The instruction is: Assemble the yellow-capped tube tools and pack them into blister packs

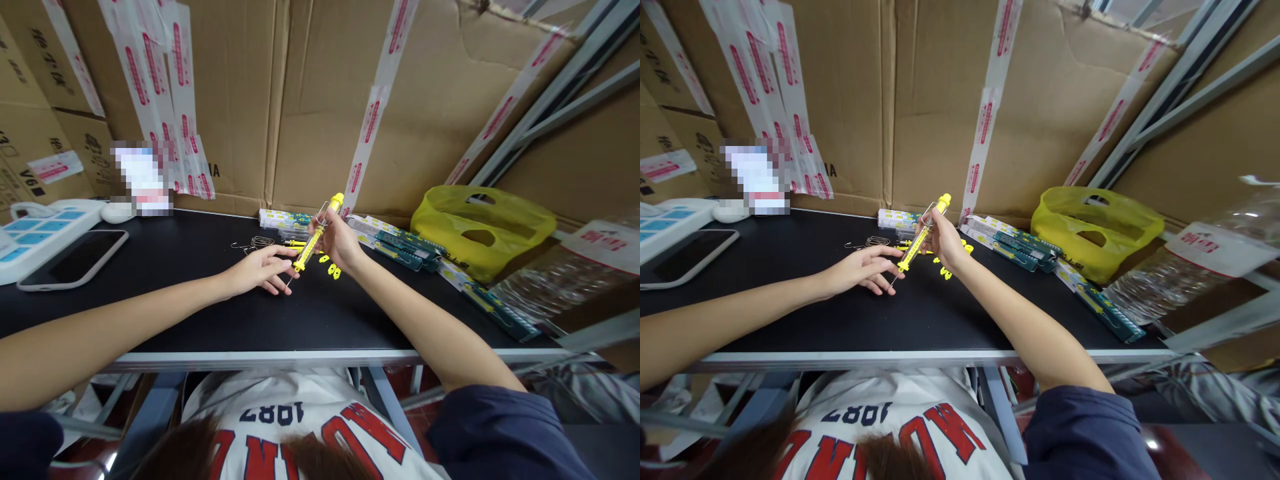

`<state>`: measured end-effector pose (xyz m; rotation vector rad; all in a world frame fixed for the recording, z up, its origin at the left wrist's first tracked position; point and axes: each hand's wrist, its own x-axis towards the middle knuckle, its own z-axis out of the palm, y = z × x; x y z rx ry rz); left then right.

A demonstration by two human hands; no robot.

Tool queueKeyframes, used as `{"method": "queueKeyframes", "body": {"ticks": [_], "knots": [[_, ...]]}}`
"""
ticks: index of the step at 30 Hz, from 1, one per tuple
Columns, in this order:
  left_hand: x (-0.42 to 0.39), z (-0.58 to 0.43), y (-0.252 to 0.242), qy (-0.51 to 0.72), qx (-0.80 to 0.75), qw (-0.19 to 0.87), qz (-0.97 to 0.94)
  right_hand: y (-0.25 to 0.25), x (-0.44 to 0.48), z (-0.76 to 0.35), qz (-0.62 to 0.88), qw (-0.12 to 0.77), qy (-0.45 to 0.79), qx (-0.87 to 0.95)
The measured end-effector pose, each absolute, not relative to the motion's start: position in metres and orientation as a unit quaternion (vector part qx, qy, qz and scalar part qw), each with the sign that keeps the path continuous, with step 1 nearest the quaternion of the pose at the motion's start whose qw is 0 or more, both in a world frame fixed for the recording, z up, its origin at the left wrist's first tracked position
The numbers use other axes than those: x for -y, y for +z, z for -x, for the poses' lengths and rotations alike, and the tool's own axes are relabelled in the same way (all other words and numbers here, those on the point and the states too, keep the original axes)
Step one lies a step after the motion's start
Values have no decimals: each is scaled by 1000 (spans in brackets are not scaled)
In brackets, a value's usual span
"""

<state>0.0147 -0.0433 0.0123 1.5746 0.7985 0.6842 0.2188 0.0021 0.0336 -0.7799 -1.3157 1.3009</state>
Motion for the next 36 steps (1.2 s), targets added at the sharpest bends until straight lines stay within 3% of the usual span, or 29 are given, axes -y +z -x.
{"method": "queueKeyframes", "body": {"ticks": [10, 22, 30, 36], "knots": [[51, -15, 21, 249, -336, 566, -710, 45, -21, -246, 328, 606, 484, 540], [43, -14, 8, 303, -292, 534, -733, 36, 4, -217, 313, 541, 533, 570], [48, -17, 12, 274, -294, 538, -741, 47, -24, -251, 346, 603, 481, 534], [47, -17, 7, 327, -306, 531, -720, 30, -3, -220, 316, 524, 527, 590]]}}
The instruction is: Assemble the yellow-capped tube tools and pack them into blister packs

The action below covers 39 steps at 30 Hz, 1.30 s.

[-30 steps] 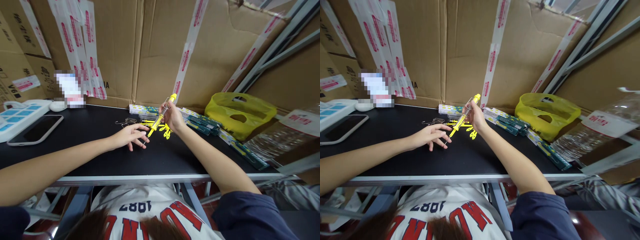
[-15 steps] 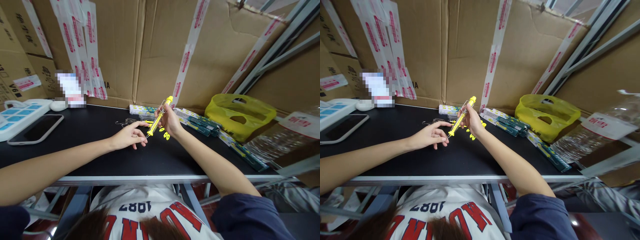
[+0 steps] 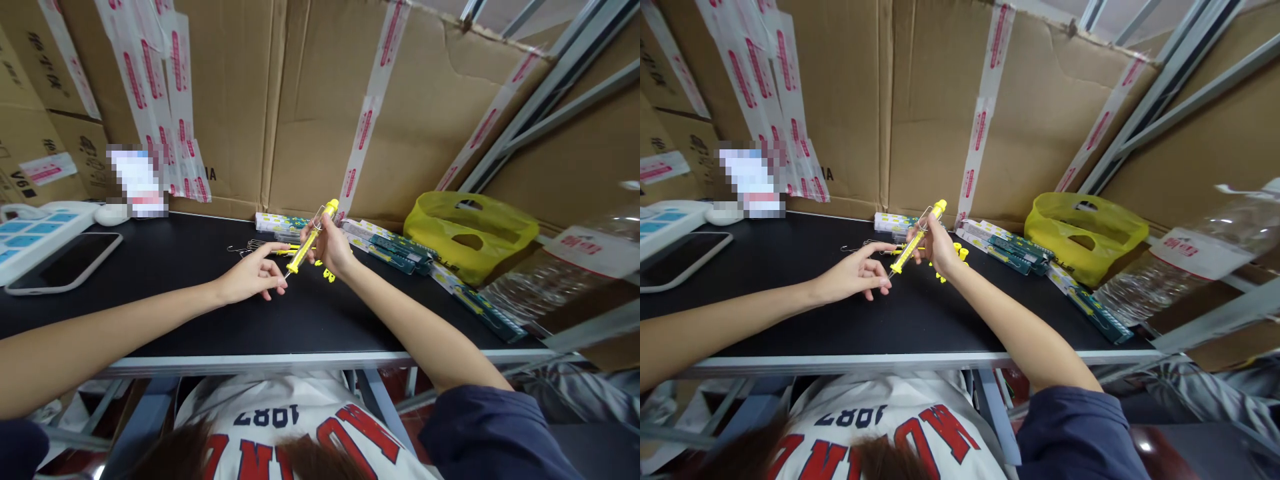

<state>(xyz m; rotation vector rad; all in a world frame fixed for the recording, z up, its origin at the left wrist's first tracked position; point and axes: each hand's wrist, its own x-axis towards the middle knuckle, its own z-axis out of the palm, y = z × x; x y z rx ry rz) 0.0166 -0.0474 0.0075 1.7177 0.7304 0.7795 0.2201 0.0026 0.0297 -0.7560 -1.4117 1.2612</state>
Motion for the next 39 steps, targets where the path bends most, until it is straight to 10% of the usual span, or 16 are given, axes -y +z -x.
{"method": "queueKeyframes", "body": {"ticks": [18, 28, 34, 39], "knots": [[46, -14, 5, 323, -295, 498, -749, 29, 7, -213, 292, 554, 505, 595], [50, -3, 25, 357, -345, 32, -867, 14, 38, -183, 271, 474, 639, 541], [41, -2, 15, 282, -380, -6, -881, 10, 43, -179, 255, 388, 673, 576], [35, 0, 12, 269, -417, -15, -868, 33, 12, -215, 435, 323, 437, 718]]}}
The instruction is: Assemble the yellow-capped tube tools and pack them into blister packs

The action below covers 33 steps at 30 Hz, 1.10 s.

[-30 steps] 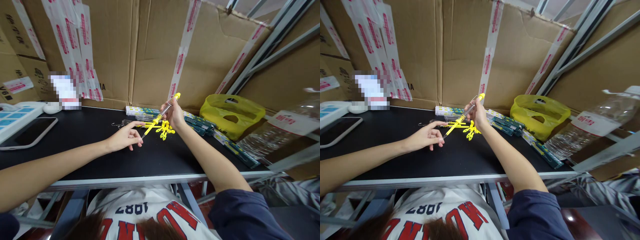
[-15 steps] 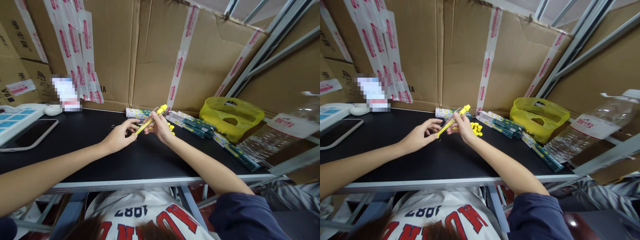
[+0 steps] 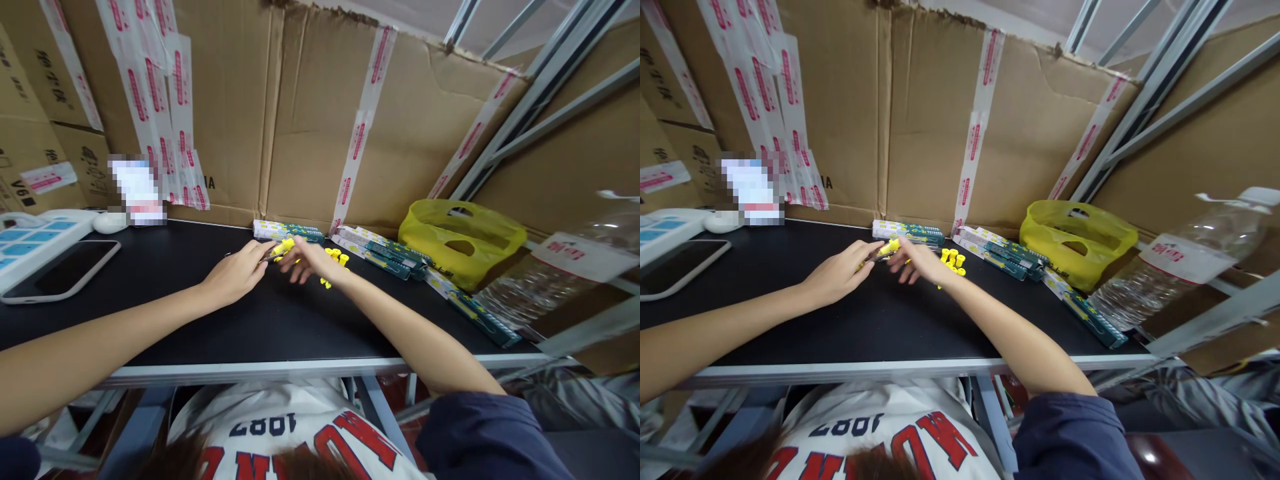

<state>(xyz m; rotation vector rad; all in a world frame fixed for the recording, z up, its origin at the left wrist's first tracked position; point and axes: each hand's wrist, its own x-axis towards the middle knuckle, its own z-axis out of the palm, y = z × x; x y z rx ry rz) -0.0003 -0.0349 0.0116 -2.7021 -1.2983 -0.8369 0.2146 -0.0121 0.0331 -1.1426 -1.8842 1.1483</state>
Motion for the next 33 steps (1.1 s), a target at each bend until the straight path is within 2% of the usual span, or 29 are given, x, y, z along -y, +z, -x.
{"method": "queueKeyframes", "body": {"ticks": [2, 4, 6, 8, 10, 13, 17, 33], "knots": [[35, 1, 11, -262, 426, 16, 866, 45, -7, -245, 482, 366, 344, 718], [35, 1, 9, -255, 425, 14, 869, 53, -25, -283, 599, 353, 56, 717], [35, 2, 7, -248, 415, 10, 875, 53, -38, -320, 675, 250, -116, 685], [35, 2, 5, -240, 405, 4, 882, 46, -43, -351, 709, 155, -182, 664], [35, 3, 4, -230, 403, 2, 886, 35, -42, -372, 717, 102, -229, 650], [35, 4, 4, -210, 410, 3, 888, 19, -37, -385, 711, 86, -274, 642], [34, 3, 4, -185, 413, -2, 892, 9, -36, -390, 711, 92, -273, 642], [31, 3, 6, -187, 397, -8, 899, 7, -41, -402, 701, 122, -297, 636]]}}
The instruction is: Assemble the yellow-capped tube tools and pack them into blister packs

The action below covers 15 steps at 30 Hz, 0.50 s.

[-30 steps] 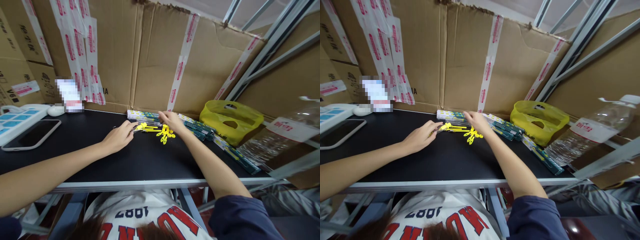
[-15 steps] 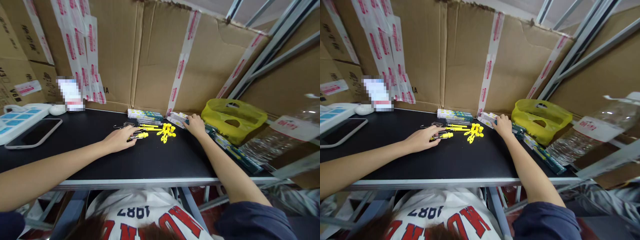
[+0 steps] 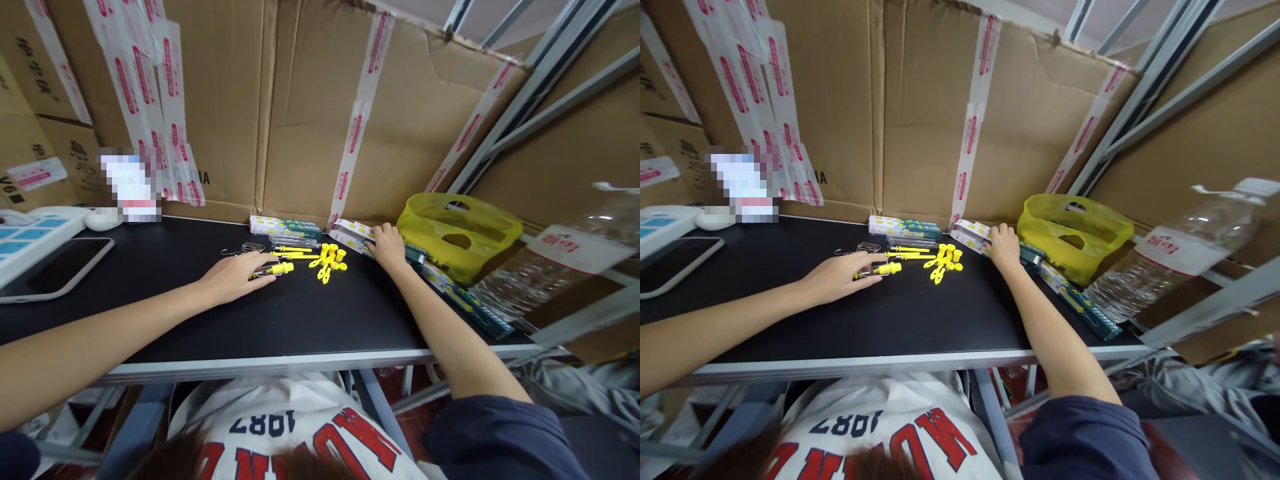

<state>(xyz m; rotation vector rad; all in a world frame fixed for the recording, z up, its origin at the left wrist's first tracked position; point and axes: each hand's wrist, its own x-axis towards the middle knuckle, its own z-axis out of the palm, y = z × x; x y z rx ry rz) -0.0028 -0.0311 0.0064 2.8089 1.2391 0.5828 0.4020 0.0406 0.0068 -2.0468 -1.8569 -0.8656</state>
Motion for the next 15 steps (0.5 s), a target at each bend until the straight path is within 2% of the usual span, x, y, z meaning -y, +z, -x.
{"method": "queueKeyframes", "body": {"ticks": [3, 8, 11, 15], "knots": [[31, 3, 10, 220, -409, -3, -886, 19, -32, -391, 660, 197, -275, 671], [26, 7, 16, 283, -450, 18, -847, 34, -2, -332, 480, 395, -170, 765], [21, 10, 19, 347, -466, 68, -811, 32, 21, -295, 401, 362, -65, 839], [20, 10, 22, 435, -438, 135, -775, 25, 39, -275, 381, 300, -61, 872]]}}
